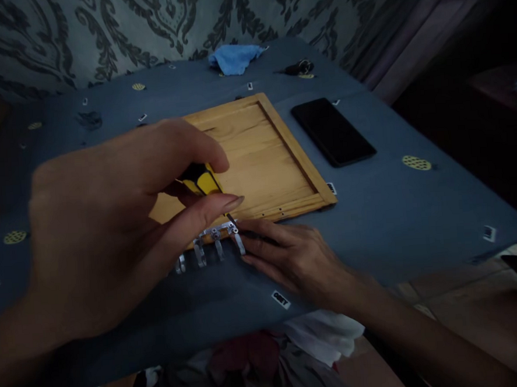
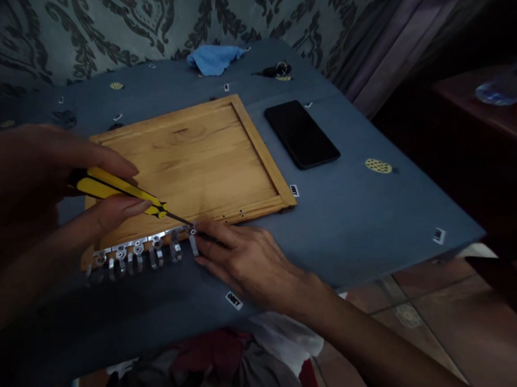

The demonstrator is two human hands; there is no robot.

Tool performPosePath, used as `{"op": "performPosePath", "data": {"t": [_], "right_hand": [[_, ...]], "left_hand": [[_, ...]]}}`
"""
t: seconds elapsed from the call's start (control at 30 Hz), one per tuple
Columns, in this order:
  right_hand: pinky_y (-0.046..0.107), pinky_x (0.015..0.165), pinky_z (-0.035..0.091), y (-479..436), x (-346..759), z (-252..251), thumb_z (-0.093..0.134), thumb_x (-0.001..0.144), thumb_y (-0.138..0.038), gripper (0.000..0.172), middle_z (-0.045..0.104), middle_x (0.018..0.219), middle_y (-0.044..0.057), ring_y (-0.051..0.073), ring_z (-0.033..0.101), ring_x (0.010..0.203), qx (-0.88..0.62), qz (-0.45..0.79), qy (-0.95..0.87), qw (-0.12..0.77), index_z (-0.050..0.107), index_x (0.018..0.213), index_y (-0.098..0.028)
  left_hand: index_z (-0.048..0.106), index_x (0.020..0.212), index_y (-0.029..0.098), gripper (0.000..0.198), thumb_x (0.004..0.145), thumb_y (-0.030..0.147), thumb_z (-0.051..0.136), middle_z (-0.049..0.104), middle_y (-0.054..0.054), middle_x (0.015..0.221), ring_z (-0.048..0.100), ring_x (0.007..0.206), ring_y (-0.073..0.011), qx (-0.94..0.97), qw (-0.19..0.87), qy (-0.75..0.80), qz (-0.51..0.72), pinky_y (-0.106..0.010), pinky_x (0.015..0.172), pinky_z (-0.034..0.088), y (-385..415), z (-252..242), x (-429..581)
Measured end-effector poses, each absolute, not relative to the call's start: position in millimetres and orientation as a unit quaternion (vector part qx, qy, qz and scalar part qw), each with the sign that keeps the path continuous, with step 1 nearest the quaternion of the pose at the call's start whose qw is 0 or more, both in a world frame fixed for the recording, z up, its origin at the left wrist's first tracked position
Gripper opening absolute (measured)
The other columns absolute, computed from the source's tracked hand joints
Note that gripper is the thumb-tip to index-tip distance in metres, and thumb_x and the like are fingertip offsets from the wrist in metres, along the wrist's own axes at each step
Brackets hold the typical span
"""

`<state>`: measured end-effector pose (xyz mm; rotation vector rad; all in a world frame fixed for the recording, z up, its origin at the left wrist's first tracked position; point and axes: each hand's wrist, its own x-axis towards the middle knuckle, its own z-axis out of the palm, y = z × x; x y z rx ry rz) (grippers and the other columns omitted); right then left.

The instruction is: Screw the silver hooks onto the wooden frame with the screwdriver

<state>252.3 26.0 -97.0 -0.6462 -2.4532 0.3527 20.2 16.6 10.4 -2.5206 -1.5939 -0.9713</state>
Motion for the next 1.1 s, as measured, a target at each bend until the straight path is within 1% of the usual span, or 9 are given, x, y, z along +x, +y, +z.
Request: {"op": "performPosePath", "data": {"t": [0.1,0.23,0.4,0.53,0.6,0.7,0.8,0.87,1.1], "right_hand": [[0.034,0.082,0.069,26,253,-98,0.052,0.106,-0.022,0.027,0.075,0.127,0.014,0.021,0.079,0.097,-0.245,0.133,-0.918,0.284,0.075,0.119,-0.013],[0.034,0.081,0.068,27,253,-97,0.053,0.106,-0.023,0.026,0.075,0.128,0.013,0.021,0.079,0.096,-0.241,0.131,-0.918,0.286,0.074,0.120,-0.014],[0.035,0.078,0.068,27,252,-96,0.053,0.106,-0.021,0.025,0.076,0.125,0.014,0.022,0.079,0.094,-0.238,0.131,-0.918,0.290,0.074,0.117,-0.012],[0.034,0.082,0.068,27,252,-96,0.053,0.106,-0.020,0.026,0.076,0.125,0.014,0.022,0.079,0.098,-0.236,0.136,-0.917,0.291,0.073,0.118,-0.011],[0.035,0.083,0.068,27,252,-96,0.052,0.106,-0.021,0.026,0.076,0.125,0.014,0.022,0.079,0.099,-0.237,0.136,-0.917,0.292,0.073,0.118,-0.011],[0.035,0.083,0.068,27,252,-97,0.051,0.107,-0.023,0.027,0.076,0.125,0.014,0.021,0.078,0.100,-0.239,0.135,-0.916,0.292,0.073,0.119,-0.013],[0.035,0.082,0.069,26,252,-99,0.052,0.107,-0.024,0.027,0.076,0.126,0.013,0.021,0.079,0.099,-0.245,0.126,-0.916,0.290,0.073,0.121,-0.015],[0.035,0.081,0.068,26,252,-99,0.053,0.107,-0.024,0.026,0.076,0.125,0.014,0.021,0.079,0.096,-0.246,0.117,-0.917,0.293,0.074,0.119,-0.014],[0.036,0.079,0.069,27,253,-99,0.053,0.106,-0.023,0.026,0.077,0.122,0.015,0.022,0.080,0.094,-0.240,0.107,-0.917,0.300,0.074,0.116,-0.012]], "left_hand": [[0.071,0.104,0.031,0.014,0.095,0.041,0.071,0.070,0.002,0.100,0.068,0.086,-0.0190,-0.804,-0.022,-0.497,-0.325,-0.036,0.067,0.046,16,11,21],[0.069,0.106,0.032,0.013,0.098,0.041,0.067,0.070,0.001,0.103,0.069,0.087,-0.0200,-0.810,-0.034,-0.501,-0.303,-0.038,0.070,0.048,17,11,19],[0.071,0.107,0.031,0.015,0.096,0.041,0.070,0.072,0.002,0.104,0.070,0.087,-0.0186,-0.814,-0.029,-0.496,-0.301,-0.035,0.073,0.049,19,10,18],[0.072,0.109,0.032,0.016,0.096,0.040,0.070,0.072,0.002,0.100,0.070,0.086,-0.0180,-0.822,-0.021,-0.485,-0.297,-0.033,0.070,0.048,21,11,15],[0.073,0.112,0.030,0.019,0.096,0.040,0.070,0.072,0.002,0.099,0.070,0.089,-0.0180,-0.827,-0.014,-0.477,-0.295,-0.034,0.076,0.051,21,13,16],[0.072,0.119,0.022,0.024,0.099,0.034,0.067,0.074,-0.001,0.104,0.071,0.095,-0.0171,-0.832,-0.009,-0.471,-0.292,-0.032,0.085,0.055,19,15,21],[0.070,0.121,0.019,0.023,0.101,0.028,0.064,0.076,-0.003,0.108,0.071,0.093,-0.0149,-0.846,0.000,-0.449,-0.289,-0.027,0.082,0.056,16,16,25],[0.070,0.118,0.019,0.020,0.101,0.027,0.063,0.076,-0.002,0.105,0.071,0.091,-0.0143,-0.852,0.004,-0.439,-0.283,-0.026,0.079,0.056,16,16,27],[0.071,0.106,0.019,0.014,0.101,0.031,0.064,0.076,0.000,0.095,0.073,0.079,-0.0124,-0.863,0.034,-0.423,-0.275,-0.022,0.068,0.056,20,16,32]]}}
